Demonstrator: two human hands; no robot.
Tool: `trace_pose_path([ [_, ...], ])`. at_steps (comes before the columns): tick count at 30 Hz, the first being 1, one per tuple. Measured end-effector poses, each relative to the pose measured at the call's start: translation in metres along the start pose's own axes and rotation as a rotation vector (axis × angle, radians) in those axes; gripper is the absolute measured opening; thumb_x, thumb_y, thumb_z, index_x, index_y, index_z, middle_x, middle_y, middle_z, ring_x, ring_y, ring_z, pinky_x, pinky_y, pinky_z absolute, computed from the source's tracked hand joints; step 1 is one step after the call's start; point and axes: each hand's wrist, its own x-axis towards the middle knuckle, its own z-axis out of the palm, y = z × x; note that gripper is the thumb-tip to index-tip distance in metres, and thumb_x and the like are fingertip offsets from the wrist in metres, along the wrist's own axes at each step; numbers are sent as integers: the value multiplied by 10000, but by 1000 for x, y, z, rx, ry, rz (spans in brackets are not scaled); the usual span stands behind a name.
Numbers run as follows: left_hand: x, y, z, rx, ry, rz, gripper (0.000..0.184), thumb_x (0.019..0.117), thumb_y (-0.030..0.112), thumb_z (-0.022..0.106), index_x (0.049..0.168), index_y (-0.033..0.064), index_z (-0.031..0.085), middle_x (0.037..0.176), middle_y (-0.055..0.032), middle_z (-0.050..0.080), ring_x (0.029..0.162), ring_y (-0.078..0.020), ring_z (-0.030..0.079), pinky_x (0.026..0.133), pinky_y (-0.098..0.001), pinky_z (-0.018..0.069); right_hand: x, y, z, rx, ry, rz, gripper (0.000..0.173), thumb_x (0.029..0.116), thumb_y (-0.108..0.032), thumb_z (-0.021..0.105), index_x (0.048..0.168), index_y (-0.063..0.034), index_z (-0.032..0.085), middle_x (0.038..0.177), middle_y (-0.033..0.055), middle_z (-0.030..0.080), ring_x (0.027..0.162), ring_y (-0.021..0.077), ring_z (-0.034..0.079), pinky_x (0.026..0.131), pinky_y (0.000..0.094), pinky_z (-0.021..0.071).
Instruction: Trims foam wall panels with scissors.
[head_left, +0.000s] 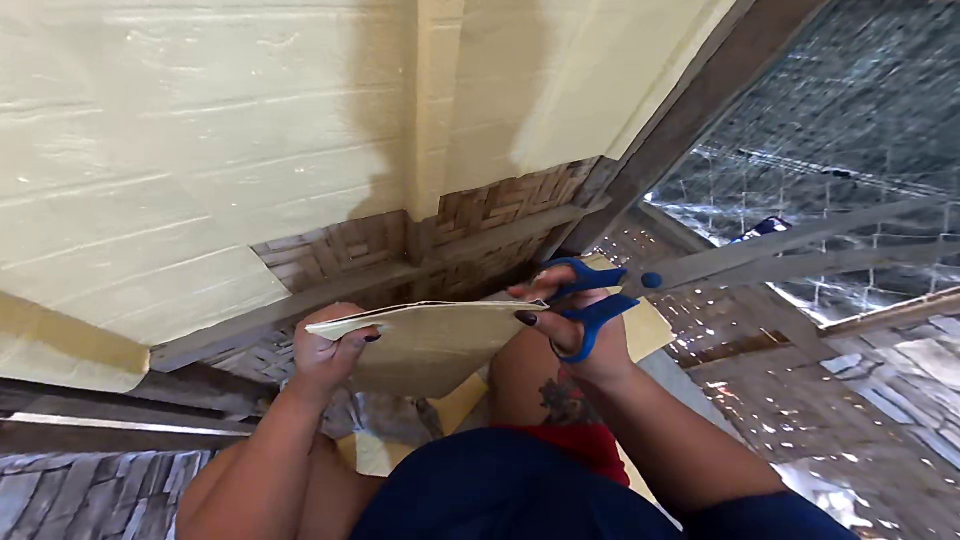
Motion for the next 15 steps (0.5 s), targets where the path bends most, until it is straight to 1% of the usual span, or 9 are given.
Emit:
trace_pose_path([
  [2, 0, -1, 0, 0, 3, 3, 150, 1021, 345, 629, 1123, 252, 689, 1024, 211, 710, 960, 109, 649, 861, -133, 552, -2, 0, 0, 17, 19, 5, 304, 841, -148, 823, 1105, -233, 699, 953, -58, 745, 914, 74, 719, 848, 268, 606],
  [4, -1, 0, 1, 2, 1, -4, 150, 1022, 343, 629, 1128, 258, 692, 1030, 209, 710, 967, 104, 649, 864, -139, 555, -4, 1, 1, 54, 10, 11, 296, 854, -161, 818, 1113, -233, 693, 954, -59, 733, 924, 79, 713, 873, 287, 605],
  [8, -2, 1, 3, 4, 13, -24, 138, 1017, 333, 637, 1138, 289, 687, 1046, 223, 706, 981, 101, 648, 874, -147, 557, -4, 1, 3, 111, -27, 40, 304, 888, -187, 796, 1167, -228, 685, 993, -51, 730, 945, 90, 709, 882, 302, 601],
  [10, -2, 0, 4, -15, 16, -19, 145, 1012, 334, 643, 1147, 303, 687, 1055, 229, 708, 985, 100, 650, 875, -146, 558, -4, 0, 3, 114, -24, 30, 307, 887, -180, 794, 1172, -230, 691, 991, -64, 728, 949, 84, 706, 923, 321, 594],
  [13, -1, 0, 4, -41, 14, -16, 162, 1010, 338, 646, 1164, 309, 687, 1062, 236, 709, 986, 102, 651, 884, -141, 554, -5, 1, 4, 118, 13, -37, 263, 882, -163, 795, 1112, -235, 691, 958, -85, 710, 940, 74, 694, 1000, 385, 564],
  [15, -1, -1, 4, -42, 9, -16, 154, 1017, 336, 637, 1157, 300, 690, 1056, 234, 710, 981, 104, 652, 882, -138, 553, -6, 3, 4, 135, 25, -57, 231, 882, -160, 791, 1076, -236, 691, 943, -92, 702, 949, 66, 682, 1035, 391, 533],
])
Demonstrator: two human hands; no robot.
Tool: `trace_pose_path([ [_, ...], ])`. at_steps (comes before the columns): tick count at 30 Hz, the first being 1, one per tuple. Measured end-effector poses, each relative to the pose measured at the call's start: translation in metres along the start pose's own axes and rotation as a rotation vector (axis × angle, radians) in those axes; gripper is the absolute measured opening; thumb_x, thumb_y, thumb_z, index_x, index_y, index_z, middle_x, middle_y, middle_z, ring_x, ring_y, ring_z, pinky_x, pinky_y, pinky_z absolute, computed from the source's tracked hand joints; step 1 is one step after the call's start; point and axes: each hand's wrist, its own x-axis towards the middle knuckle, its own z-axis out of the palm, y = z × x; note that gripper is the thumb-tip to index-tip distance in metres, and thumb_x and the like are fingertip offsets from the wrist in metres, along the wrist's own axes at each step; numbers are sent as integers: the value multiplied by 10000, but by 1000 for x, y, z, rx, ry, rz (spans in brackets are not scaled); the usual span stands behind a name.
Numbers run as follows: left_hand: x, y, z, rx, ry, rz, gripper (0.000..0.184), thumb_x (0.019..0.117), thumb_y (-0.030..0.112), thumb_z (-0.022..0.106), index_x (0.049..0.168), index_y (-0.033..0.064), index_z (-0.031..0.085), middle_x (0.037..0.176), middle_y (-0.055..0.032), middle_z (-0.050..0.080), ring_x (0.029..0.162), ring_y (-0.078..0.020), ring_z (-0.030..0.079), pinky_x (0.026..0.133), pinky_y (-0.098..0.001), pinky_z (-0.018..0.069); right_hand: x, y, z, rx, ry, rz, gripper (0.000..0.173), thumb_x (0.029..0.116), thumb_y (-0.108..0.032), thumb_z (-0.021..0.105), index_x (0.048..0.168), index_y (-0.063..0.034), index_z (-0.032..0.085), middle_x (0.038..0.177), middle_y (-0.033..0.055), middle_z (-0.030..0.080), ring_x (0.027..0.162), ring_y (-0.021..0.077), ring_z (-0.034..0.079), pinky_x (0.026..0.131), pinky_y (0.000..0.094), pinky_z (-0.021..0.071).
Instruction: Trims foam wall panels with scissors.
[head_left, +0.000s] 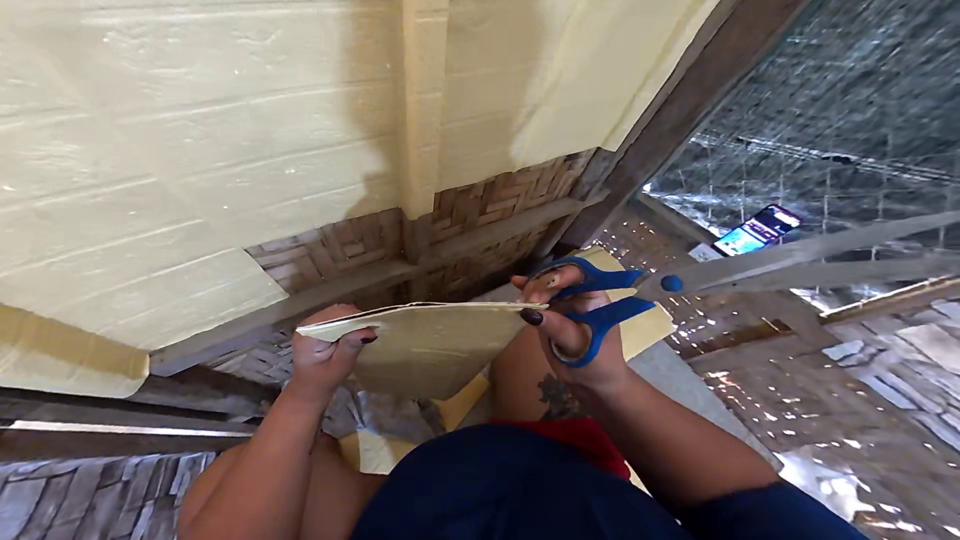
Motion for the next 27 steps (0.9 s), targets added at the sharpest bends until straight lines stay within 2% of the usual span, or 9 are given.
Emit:
trace_pose_path([
  [3, 0, -1, -1, 4, -12, 8, 151, 1025, 337, 624, 1145, 281, 695, 1052, 217, 714, 978, 96, 654, 877, -141, 553, -1, 4, 1, 94, 25, 16, 231, 865, -139, 803, 1053, -228, 701, 931, -82, 702, 964, 77, 678, 1071, 415, 500],
  [11, 0, 4, 2, -4, -29, -19, 123, 1021, 329, 632, 1126, 297, 686, 1025, 237, 700, 948, 120, 642, 851, -124, 549, 0, 8, 3, 331, 70, 52, 181, 860, -186, 809, 1011, -243, 729, 896, -87, 698, 968, 83, 669, 1102, 446, 459],
  [14, 1, 2, -2, 44, 41, -63, 123, 1014, 360, 633, 1126, 329, 677, 1035, 238, 697, 953, 97, 650, 839, -157, 569, 7, 6, -5, 408, 159, 31, 218, 849, -259, 816, 1053, -269, 739, 918, -96, 718, 960, 80, 685, 1066, 421, 503],
  [16, 2, 2, -6, 34, 72, -94, 144, 1011, 366, 640, 1150, 346, 669, 1064, 233, 698, 973, 75, 658, 851, -178, 578, 11, 8, -13, 334, 186, 39, 228, 868, -270, 806, 1083, -268, 730, 953, -85, 716, 964, 88, 681, 1026, 396, 530],
  [19, 1, 2, -6, 17, 99, -138, 146, 1005, 351, 651, 1148, 330, 668, 1066, 219, 707, 976, 61, 668, 857, -197, 587, 3, 25, -21, 112, 65, 135, 306, 924, -405, 725, 1204, -283, 704, 1122, -72, 737, 1037, 87, 698, 948, 300, 573],
  [22, 2, 4, -4, 35, 133, -210, 144, 1010, 369, 641, 1138, 305, 653, 1051, 211, 706, 961, 55, 673, 855, -208, 593, -10, 44, -21, -16, -89, 171, 459, 919, -553, 671, 1289, -281, 656, 1227, -59, 715, 1131, 95, 671, 989, 300, 544],
  [24, 3, 6, -3, -1, 157, -237, 142, 1011, 350, 642, 1143, 299, 650, 1056, 205, 709, 962, 49, 675, 859, -206, 591, -14, 50, -15, -115, -98, 170, 522, 875, -619, 685, 1289, -302, 655, 1207, -109, 712, 1112, 46, 661, 957, 261, 549],
  [26, 5, 5, -4, -42, 156, -257, 139, 1013, 339, 640, 1145, 299, 650, 1052, 202, 712, 957, 48, 678, 852, -200, 589, -13, 46, -1, -177, -56, 234, 595, 792, -657, 737, 1262, -305, 642, 1093, -192, 696, 972, -53, 643, 850, 174, 548],
  [27, 5, 5, -4, -64, 149, -267, 144, 1012, 339, 641, 1149, 300, 652, 1056, 199, 713, 957, 45, 679, 851, -200, 589, -13, 41, 7, -204, -30, 291, 647, 747, -647, 784, 1241, -261, 623, 1006, -206, 685, 866, -84, 629, 765, 141, 541],
])
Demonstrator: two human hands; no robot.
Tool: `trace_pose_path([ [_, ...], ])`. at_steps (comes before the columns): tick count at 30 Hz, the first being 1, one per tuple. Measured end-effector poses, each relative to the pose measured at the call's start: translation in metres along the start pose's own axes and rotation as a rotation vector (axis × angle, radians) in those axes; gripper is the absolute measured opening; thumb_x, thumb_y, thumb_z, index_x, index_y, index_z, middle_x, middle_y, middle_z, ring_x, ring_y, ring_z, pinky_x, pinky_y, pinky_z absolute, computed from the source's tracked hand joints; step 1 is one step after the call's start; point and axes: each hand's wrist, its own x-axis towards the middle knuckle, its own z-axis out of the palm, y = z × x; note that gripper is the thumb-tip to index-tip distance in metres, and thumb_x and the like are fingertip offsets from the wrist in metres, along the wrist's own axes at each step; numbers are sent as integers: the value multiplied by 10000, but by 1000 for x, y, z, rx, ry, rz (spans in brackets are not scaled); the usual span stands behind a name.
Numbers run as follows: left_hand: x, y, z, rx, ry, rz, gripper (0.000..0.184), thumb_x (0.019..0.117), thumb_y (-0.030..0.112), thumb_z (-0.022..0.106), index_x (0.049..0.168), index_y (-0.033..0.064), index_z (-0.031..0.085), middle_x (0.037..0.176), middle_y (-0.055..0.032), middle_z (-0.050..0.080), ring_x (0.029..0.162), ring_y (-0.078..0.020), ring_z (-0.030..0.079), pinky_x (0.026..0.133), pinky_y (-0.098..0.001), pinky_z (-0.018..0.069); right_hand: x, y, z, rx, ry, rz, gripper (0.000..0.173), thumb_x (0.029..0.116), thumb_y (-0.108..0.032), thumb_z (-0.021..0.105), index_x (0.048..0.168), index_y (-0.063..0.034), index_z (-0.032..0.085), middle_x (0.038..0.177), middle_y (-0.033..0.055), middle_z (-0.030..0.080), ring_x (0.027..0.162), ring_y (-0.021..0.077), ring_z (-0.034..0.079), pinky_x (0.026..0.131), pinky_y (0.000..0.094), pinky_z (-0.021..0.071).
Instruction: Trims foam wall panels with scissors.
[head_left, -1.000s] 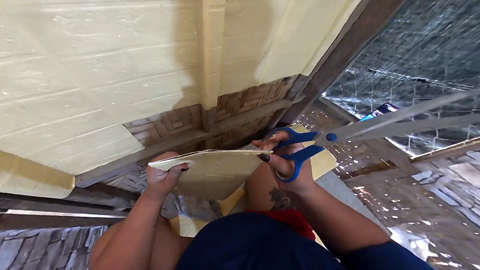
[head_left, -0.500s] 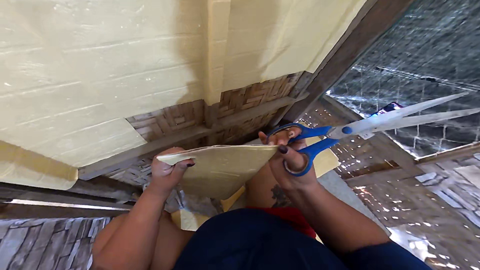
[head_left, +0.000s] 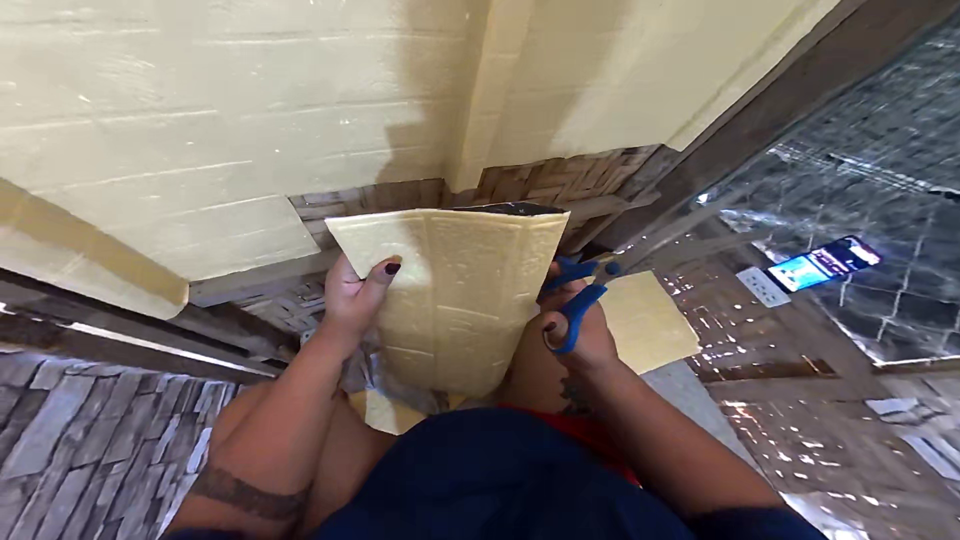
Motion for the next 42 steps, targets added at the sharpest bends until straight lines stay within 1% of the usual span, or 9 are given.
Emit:
trace_pose_path([
  [2, 0, 0, 1, -20, -8, -29, 147, 1009, 346, 642, 1149, 301, 654, 1055, 199, 716, 949, 48, 682, 846, -195, 591, -1, -15, 11, -33, 13, 135, 638, 718, -448, 872, 1196, -140, 582, 893, -166, 672, 764, -74, 625, 690, 139, 540],
  [4, 0, 1, 1, -29, 8, -77, 136, 1013, 341, 639, 1137, 284, 649, 1030, 182, 719, 919, 33, 689, 825, -206, 597, 1, -22, 18, -42, 1, 247, 495, 771, -149, 833, 1193, -86, 582, 896, -97, 699, 796, -23, 662, 742, 175, 568],
  [7, 2, 3, -1, -50, 48, -148, 130, 1027, 307, 624, 1146, 254, 635, 1002, 145, 724, 879, 1, 702, 797, -229, 610, 6, -7, 17, -18, -30, 262, 339, 844, -36, 774, 1151, -68, 635, 907, -45, 728, 811, 20, 686, 763, 212, 588],
  [18, 25, 3, -6, -167, 233, -451, 256, 1072, 252, 517, 1240, 63, 554, 984, -19, 731, 883, -120, 729, 812, -337, 630, 51, -15, 16, -203, -150, 183, 237, 910, -109, 737, 1130, -123, 648, 859, -69, 709, 710, 9, 658, 636, 210, 573],
  [21, 20, 6, -9, -239, 168, -533, 365, 1086, 384, 468, 1358, 144, 510, 1079, -7, 713, 950, -107, 713, 842, -326, 617, 68, -24, 17, -114, -107, 196, 290, 920, -94, 717, 1195, -114, 628, 955, -36, 728, 805, 61, 704, 706, 269, 619],
  [25, 13, 11, 5, -305, 22, -555, 394, 1042, 240, 541, 1383, 65, 451, 1084, -13, 703, 946, -93, 705, 847, -319, 614, 87, -34, 16, -12, 7, 84, 347, 951, -105, 681, 1267, -130, 541, 1053, -50, 704, 905, 78, 710, 796, 303, 629],
  [28, 5, 21, 10, -278, -62, -688, 430, 1018, 217, 613, 1410, 100, 481, 1088, -43, 721, 887, -114, 719, 792, -313, 620, 94, -35, 16, -5, 74, 32, 339, 944, -130, 698, 1251, -138, 554, 1060, -50, 702, 928, 89, 710, 823, 317, 625],
  [35, 4, 13, 14, -288, -27, -789, 392, 971, 160, 694, 1310, 31, 547, 1017, -68, 727, 863, -121, 718, 797, -315, 618, 91, -29, 29, -7, 187, 34, 325, 960, -113, 673, 1250, -131, 526, 1029, -62, 684, 906, 68, 702, 811, 297, 621],
  [42, 8, 8, 10, -316, 28, -637, 291, 968, 101, 686, 1226, 7, 590, 977, -31, 745, 863, -96, 727, 812, -301, 623, 81, -23, 32, -7, 149, 22, 330, 973, -210, 686, 1256, -141, 530, 1045, -67, 689, 940, 75, 702, 847, 314, 617],
])
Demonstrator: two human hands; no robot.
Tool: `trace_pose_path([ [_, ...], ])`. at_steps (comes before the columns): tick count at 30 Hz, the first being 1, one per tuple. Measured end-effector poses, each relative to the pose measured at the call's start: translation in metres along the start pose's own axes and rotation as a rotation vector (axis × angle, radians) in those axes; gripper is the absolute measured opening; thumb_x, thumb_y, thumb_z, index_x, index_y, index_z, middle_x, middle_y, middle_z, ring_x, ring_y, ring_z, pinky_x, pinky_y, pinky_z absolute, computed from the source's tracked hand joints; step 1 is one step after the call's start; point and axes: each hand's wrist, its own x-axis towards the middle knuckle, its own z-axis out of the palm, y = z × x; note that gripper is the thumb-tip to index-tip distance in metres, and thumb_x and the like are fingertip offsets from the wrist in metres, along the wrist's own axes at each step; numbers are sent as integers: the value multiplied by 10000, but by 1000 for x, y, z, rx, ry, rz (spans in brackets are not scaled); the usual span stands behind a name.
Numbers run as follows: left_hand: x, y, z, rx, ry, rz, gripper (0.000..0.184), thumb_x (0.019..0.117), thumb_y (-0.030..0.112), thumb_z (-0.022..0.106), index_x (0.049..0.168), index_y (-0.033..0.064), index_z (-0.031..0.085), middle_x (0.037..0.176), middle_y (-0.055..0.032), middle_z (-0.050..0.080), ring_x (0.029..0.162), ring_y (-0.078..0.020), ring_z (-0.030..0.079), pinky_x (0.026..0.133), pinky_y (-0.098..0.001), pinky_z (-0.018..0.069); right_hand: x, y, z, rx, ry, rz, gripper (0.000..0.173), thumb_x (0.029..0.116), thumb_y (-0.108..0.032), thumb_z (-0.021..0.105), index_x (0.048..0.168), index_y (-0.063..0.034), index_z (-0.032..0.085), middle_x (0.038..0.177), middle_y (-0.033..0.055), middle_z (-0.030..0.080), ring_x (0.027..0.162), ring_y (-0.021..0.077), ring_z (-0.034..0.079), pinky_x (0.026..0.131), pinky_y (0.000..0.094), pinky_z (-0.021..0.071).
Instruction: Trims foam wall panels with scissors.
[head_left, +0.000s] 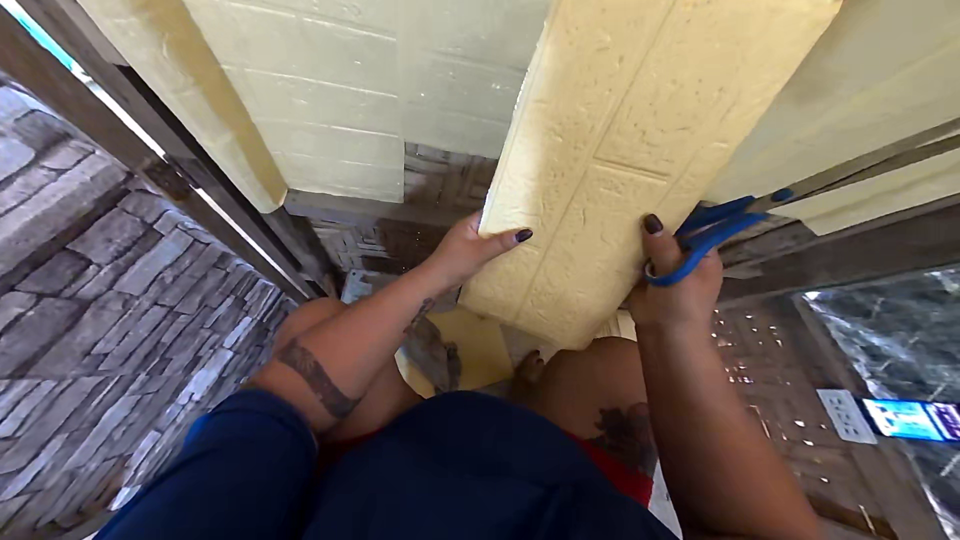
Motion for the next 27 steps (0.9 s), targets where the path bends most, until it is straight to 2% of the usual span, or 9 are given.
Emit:
trace_pose_path([
  [4, 1, 2, -4, -47, 39, 118, 254, 975, 78, 660, 1207, 12, 580, 972, -22, 746, 875, -102, 731, 820, -313, 627, -20, 20, -4, -54, -106, 62, 374, 913, -152, 743, 1236, -125, 557, 1037, -65, 703, 923, 62, 703, 818, 296, 617],
  [6, 2, 4, -6, -30, 57, 137, 260, 966, 75, 668, 1202, 12, 580, 971, -21, 747, 876, -102, 732, 819, -312, 628, -26, 28, -6, -24, -156, 97, 440, 879, -123, 772, 1260, -115, 553, 1064, -49, 708, 955, 73, 703, 848, 302, 614],
  [10, 1, 6, -7, -37, 64, 149, 266, 981, 65, 645, 1227, 14, 556, 1009, -24, 740, 908, -112, 730, 843, -321, 625, -31, 32, -12, -38, -185, 138, 408, 878, -73, 750, 1237, -102, 559, 1048, -37, 706, 944, 80, 704, 841, 308, 616],
  [17, 0, 9, -3, -68, 86, 24, 316, 1002, 137, 636, 1279, 27, 532, 1029, -49, 732, 909, -134, 730, 835, -333, 628, -32, 18, -11, -70, -147, 158, 371, 903, -79, 732, 1230, -123, 562, 1029, -53, 713, 899, 66, 714, 803, 288, 627],
  [22, -5, 3, 3, -128, -7, -132, 341, 989, 92, 644, 1302, 45, 518, 1019, -53, 738, 890, -139, 735, 822, -326, 627, -27, 15, -15, -56, -97, 124, 377, 906, -103, 737, 1233, -130, 553, 1027, -58, 708, 903, 64, 712, 803, 283, 625],
  [27, -7, -2, 9, -109, -26, -175, 328, 973, 46, 661, 1272, 28, 528, 995, -56, 739, 858, -140, 738, 795, -326, 634, -25, 14, -19, -44, -79, 83, 365, 907, -93, 737, 1222, -134, 558, 1036, -53, 707, 910, 76, 715, 808, 295, 628],
])
